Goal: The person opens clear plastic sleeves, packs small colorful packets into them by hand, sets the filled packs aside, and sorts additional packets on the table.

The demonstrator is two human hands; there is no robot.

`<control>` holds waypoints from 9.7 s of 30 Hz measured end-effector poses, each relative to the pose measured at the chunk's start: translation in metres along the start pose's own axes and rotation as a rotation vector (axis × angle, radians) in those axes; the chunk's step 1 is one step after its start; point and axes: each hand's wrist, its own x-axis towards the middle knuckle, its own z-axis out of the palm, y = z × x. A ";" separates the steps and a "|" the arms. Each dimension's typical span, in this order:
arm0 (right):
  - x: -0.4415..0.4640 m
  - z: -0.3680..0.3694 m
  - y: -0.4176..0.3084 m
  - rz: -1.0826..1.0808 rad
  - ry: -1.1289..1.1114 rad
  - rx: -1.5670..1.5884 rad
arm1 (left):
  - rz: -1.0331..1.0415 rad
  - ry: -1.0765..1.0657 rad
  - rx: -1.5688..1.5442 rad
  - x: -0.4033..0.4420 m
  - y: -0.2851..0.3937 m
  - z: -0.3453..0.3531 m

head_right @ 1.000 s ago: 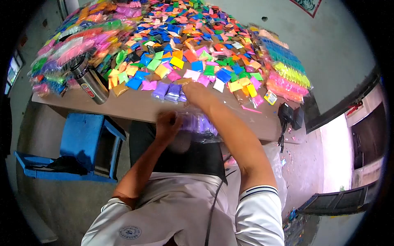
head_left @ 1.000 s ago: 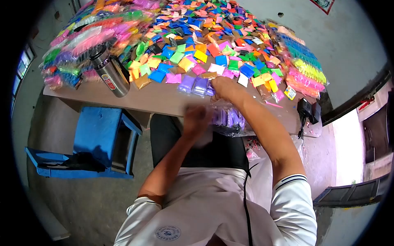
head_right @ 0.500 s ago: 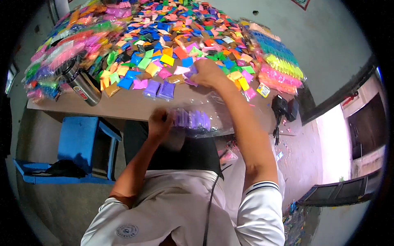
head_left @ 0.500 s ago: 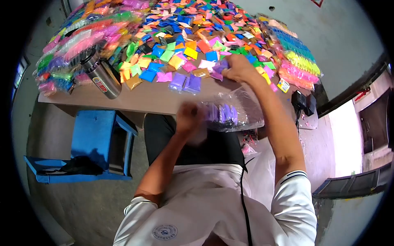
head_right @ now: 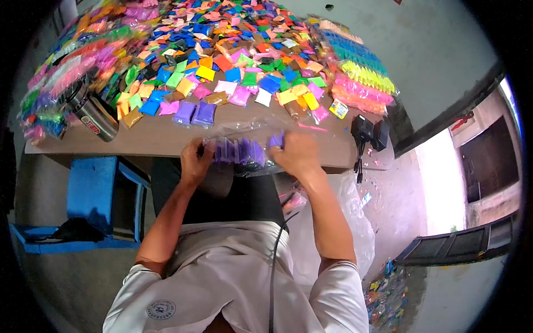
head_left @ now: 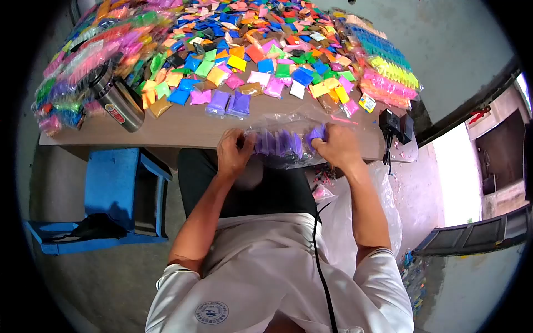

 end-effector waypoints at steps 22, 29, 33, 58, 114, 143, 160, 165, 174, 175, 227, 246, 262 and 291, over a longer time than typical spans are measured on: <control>0.008 0.025 0.032 -0.195 -0.092 0.164 | 0.070 0.072 -0.056 0.001 0.011 -0.002; 0.009 0.005 0.038 -0.144 -0.134 0.259 | 0.058 0.039 -0.090 -0.001 0.006 -0.001; 0.009 0.003 0.025 -0.180 -0.223 0.108 | 0.042 0.063 -0.127 0.000 0.008 0.000; 0.051 0.008 0.064 -0.043 -0.003 -0.001 | 0.046 0.106 -0.011 0.002 -0.005 0.009; 0.155 0.090 -0.150 -0.622 -0.211 -0.362 | -0.128 0.036 0.034 0.022 0.008 0.013; 0.059 -0.026 0.044 -0.045 0.201 0.122 | -0.021 0.069 -0.078 0.018 -0.008 0.017; 0.069 -0.013 0.051 -0.036 -0.033 0.064 | 0.063 0.080 -0.073 0.019 -0.004 0.013; 0.070 -0.023 0.046 0.074 -0.031 0.190 | 0.048 0.084 -0.186 0.017 -0.007 0.017; 0.068 -0.013 0.040 0.064 0.042 0.117 | 0.068 0.093 -0.057 0.018 -0.007 0.015; 0.068 -0.013 0.041 0.058 0.056 0.081 | 0.065 0.093 -0.059 0.018 -0.006 0.014; 0.027 -0.081 0.009 -0.143 0.122 0.787 | 0.045 0.052 -0.065 0.016 -0.012 0.019; 0.140 0.093 -0.186 -0.625 -0.024 0.069 | -0.025 0.038 0.004 0.007 -0.036 0.030; 0.032 -0.012 -0.062 -0.234 0.554 0.472 | 0.018 0.050 -0.115 0.014 -0.006 0.012; 0.049 0.002 0.071 0.019 0.136 -0.163 | 0.055 0.039 -0.054 0.013 -0.008 0.010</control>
